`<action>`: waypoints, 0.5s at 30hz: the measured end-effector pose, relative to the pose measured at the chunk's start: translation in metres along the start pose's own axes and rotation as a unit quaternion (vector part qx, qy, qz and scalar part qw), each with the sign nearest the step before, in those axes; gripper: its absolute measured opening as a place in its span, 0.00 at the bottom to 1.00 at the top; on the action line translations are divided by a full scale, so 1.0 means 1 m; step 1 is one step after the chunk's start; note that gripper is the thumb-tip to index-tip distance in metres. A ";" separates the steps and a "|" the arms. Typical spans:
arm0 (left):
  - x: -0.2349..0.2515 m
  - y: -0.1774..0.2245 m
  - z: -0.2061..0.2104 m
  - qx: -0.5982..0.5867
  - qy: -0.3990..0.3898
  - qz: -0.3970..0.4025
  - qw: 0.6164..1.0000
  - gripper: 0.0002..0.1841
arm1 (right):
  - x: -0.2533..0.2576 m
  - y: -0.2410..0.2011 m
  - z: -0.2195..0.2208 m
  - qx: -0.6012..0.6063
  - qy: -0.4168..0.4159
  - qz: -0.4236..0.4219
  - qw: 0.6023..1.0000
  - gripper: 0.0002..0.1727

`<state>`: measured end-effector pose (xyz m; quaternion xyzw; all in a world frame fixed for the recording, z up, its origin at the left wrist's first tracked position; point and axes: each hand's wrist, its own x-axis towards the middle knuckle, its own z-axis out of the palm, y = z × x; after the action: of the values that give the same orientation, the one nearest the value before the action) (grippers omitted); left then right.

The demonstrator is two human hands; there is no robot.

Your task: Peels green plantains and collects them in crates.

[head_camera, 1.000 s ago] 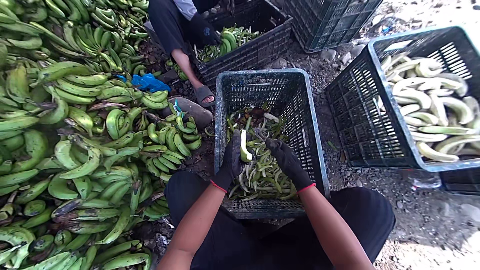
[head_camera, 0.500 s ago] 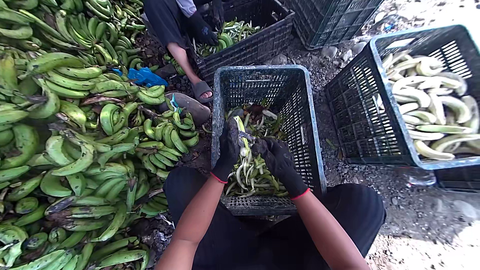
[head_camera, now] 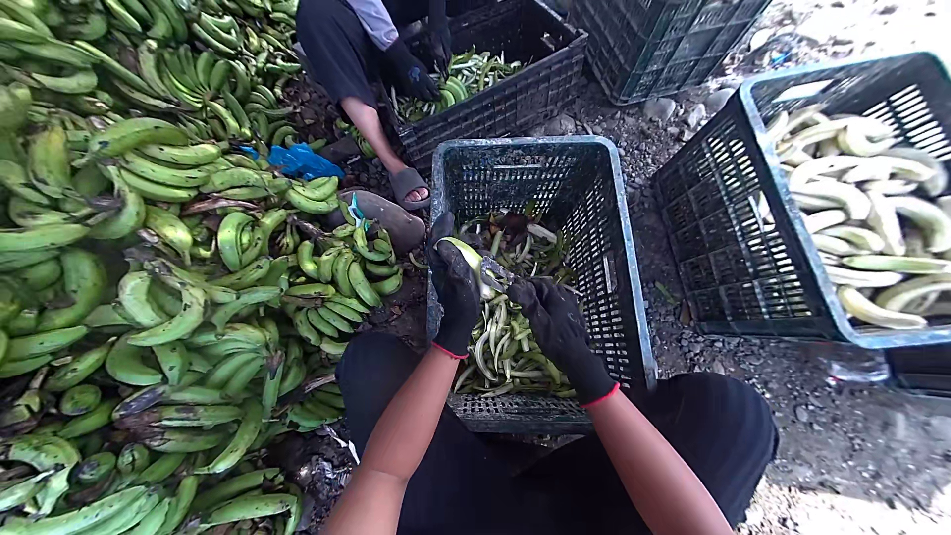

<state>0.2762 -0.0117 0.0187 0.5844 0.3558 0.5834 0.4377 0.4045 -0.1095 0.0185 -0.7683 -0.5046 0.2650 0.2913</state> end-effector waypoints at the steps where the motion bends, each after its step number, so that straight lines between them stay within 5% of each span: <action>1: 0.000 0.001 0.000 -0.015 0.035 -0.006 0.999 0.38 | -0.003 -0.003 0.001 -0.013 0.000 0.002 1.000 0.41; 4: -0.004 0.002 -0.004 -0.027 0.112 -0.040 0.993 0.32 | -0.008 -0.007 0.008 -0.050 0.037 -0.005 0.998 0.50; 7: -0.001 0.004 0.001 0.008 0.102 -0.034 0.994 0.35 | -0.004 -0.006 0.008 -0.049 0.047 0.011 0.998 0.49; 10: -0.002 0.008 -0.003 0.052 -0.078 -0.063 0.994 0.37 | 0.003 -0.004 -0.004 -0.038 0.030 0.033 0.998 0.44; 12: 0.003 0.005 -0.010 0.015 -0.224 -0.115 0.968 0.37 | 0.006 0.001 -0.009 -0.031 0.034 0.048 0.998 0.41; 15: 0.003 0.002 -0.010 -0.094 -0.323 -0.229 0.913 0.30 | 0.006 0.006 -0.016 -0.021 0.049 0.047 0.997 0.40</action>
<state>0.2663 -0.0082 0.0208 0.5994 0.2625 0.2769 0.7036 0.4214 -0.1085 0.0245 -0.8091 -0.4587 0.2299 0.2864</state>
